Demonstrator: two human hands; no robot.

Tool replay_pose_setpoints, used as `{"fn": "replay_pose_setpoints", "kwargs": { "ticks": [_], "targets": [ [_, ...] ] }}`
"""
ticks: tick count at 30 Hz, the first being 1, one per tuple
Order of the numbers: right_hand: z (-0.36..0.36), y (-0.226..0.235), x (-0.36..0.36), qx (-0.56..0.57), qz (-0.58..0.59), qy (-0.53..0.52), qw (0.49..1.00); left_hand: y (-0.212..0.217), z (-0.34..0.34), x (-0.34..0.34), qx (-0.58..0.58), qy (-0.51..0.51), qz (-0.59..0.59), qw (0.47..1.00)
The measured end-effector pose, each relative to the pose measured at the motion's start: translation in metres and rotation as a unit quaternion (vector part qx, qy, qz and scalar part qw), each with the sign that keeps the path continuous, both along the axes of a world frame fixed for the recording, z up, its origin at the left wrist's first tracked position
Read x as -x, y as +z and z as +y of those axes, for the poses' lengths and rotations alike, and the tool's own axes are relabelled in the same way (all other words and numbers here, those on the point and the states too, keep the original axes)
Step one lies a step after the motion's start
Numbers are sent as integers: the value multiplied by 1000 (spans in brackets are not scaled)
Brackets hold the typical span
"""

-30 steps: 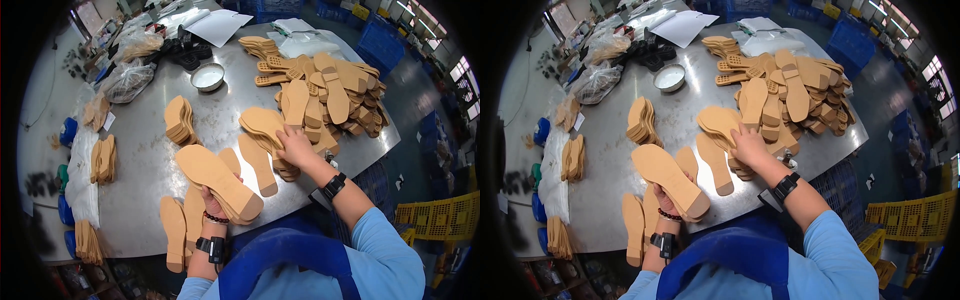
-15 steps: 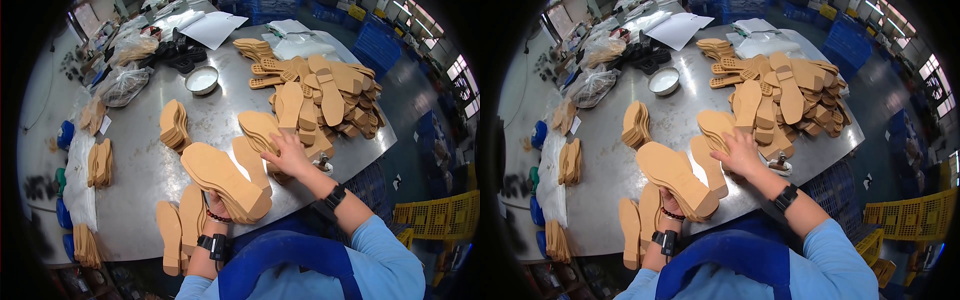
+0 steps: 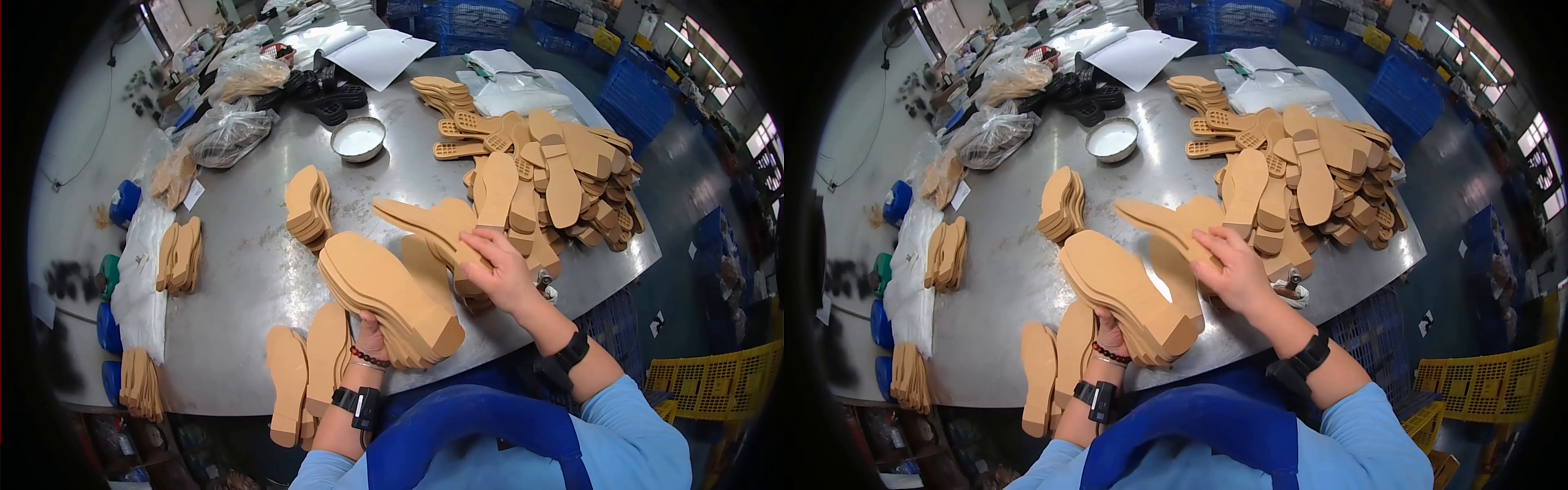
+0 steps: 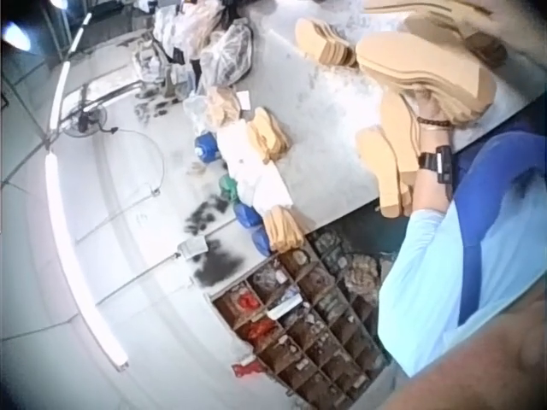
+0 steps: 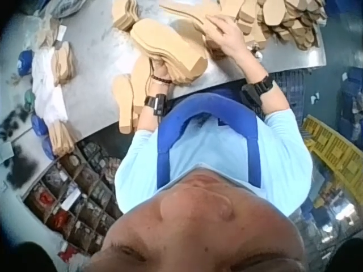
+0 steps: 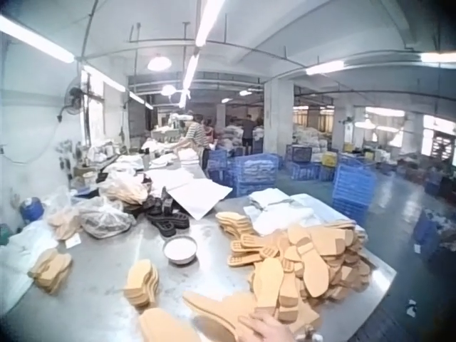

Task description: Counting, marking with an applicator, and packing shoe insoles into plastic bags.

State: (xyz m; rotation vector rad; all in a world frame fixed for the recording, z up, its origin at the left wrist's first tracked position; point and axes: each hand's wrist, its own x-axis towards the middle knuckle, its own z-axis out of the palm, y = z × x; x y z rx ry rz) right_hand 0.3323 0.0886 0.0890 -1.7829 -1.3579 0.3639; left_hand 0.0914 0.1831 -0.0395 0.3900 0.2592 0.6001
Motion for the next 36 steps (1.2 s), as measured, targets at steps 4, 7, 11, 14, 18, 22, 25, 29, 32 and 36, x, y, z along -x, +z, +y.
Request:
{"fn": "replay_pose_setpoints", "kwargs": {
  "ticks": [4,7,11,14,18,22,25,29,32,36],
  "targets": [
    [-11,41,43,-12,-106,134,985,39,4,-20,5,4,-11,1000],
    [10,47,12,-78,7,288,955,77,11,-30,13,-33,-43,998],
    [41,37,13,-162,170,286,929,113,11,-48,42,-62,-28,997],
    [50,39,35,-194,288,232,909,97,8,-56,53,-30,42,997],
    [58,43,37,-162,282,229,918,98,5,-60,-28,35,153,987],
    [61,50,32,-110,97,357,922,103,22,-55,49,-10,-11,999],
    [67,61,49,-141,335,392,845,128,19,-53,59,14,-169,984],
    [74,70,26,-198,464,268,821,131,20,-47,29,94,-39,994],
    [72,66,2,-166,477,204,838,127,32,-58,142,41,-161,976],
    [74,59,-8,-136,503,170,837,146,30,-57,123,79,-105,984]
  ]
}}
